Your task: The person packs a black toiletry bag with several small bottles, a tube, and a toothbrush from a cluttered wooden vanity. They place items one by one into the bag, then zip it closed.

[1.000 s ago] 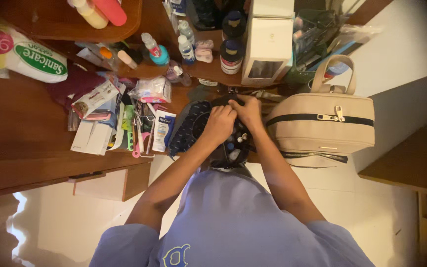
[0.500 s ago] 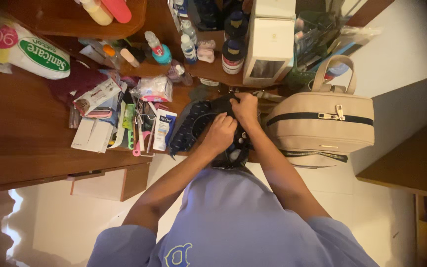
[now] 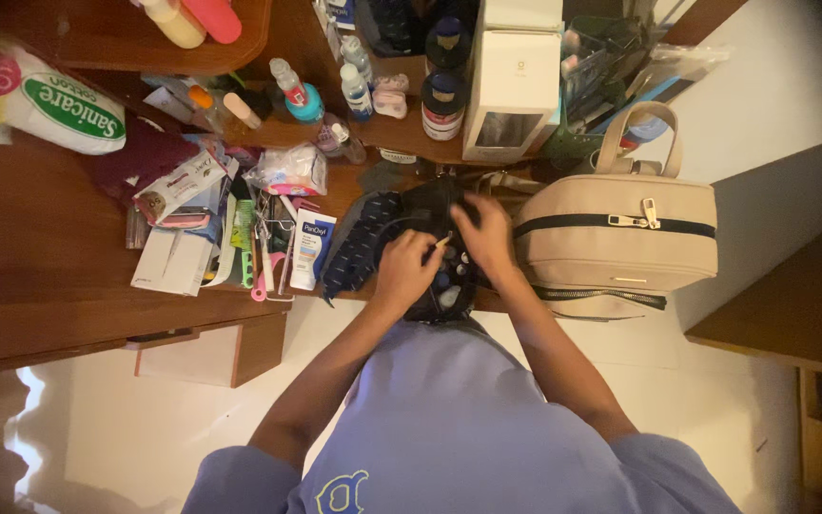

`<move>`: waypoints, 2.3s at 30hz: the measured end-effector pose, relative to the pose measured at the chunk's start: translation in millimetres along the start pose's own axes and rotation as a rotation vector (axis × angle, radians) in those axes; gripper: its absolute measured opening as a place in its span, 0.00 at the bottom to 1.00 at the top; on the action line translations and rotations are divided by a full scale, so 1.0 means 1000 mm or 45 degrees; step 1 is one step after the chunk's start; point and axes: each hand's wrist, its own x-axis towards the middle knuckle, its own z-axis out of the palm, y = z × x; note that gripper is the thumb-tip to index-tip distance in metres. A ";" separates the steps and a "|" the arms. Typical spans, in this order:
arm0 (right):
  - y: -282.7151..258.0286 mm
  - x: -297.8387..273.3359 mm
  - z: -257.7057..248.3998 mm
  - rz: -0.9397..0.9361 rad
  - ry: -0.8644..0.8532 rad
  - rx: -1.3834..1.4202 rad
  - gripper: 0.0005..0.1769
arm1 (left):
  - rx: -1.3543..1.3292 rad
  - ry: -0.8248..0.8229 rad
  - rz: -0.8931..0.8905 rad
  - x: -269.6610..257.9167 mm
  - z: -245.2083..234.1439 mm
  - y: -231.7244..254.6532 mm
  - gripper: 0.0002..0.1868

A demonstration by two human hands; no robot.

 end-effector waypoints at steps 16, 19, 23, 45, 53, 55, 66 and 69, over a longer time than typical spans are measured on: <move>-0.043 -0.068 -0.040 0.018 -0.425 -0.506 0.16 | 0.279 -0.337 -0.163 -0.015 0.008 -0.002 0.17; -0.035 -0.064 -0.032 -0.157 -0.455 -0.517 0.15 | 0.231 -0.295 -0.107 -0.017 0.021 -0.006 0.14; -0.029 -0.051 -0.029 -0.315 -0.428 -0.431 0.15 | 0.154 -0.151 -0.066 -0.011 0.027 -0.010 0.13; -0.026 -0.054 -0.039 0.003 -0.455 -0.165 0.21 | 0.379 -0.089 0.280 0.020 0.022 0.014 0.15; -0.017 -0.052 -0.038 -0.142 -0.414 -0.085 0.17 | 0.342 -0.097 0.380 0.034 0.018 0.008 0.14; -0.013 -0.052 -0.038 -0.195 -0.415 -0.093 0.16 | 0.370 -0.169 0.365 0.036 0.020 0.008 0.12; -0.019 -0.044 -0.029 -0.226 -0.097 0.050 0.14 | 0.382 -0.275 0.461 0.046 0.017 -0.003 0.13; -0.033 -0.049 -0.034 -0.175 -0.149 -0.003 0.17 | 0.225 -0.308 0.361 0.054 0.013 -0.001 0.10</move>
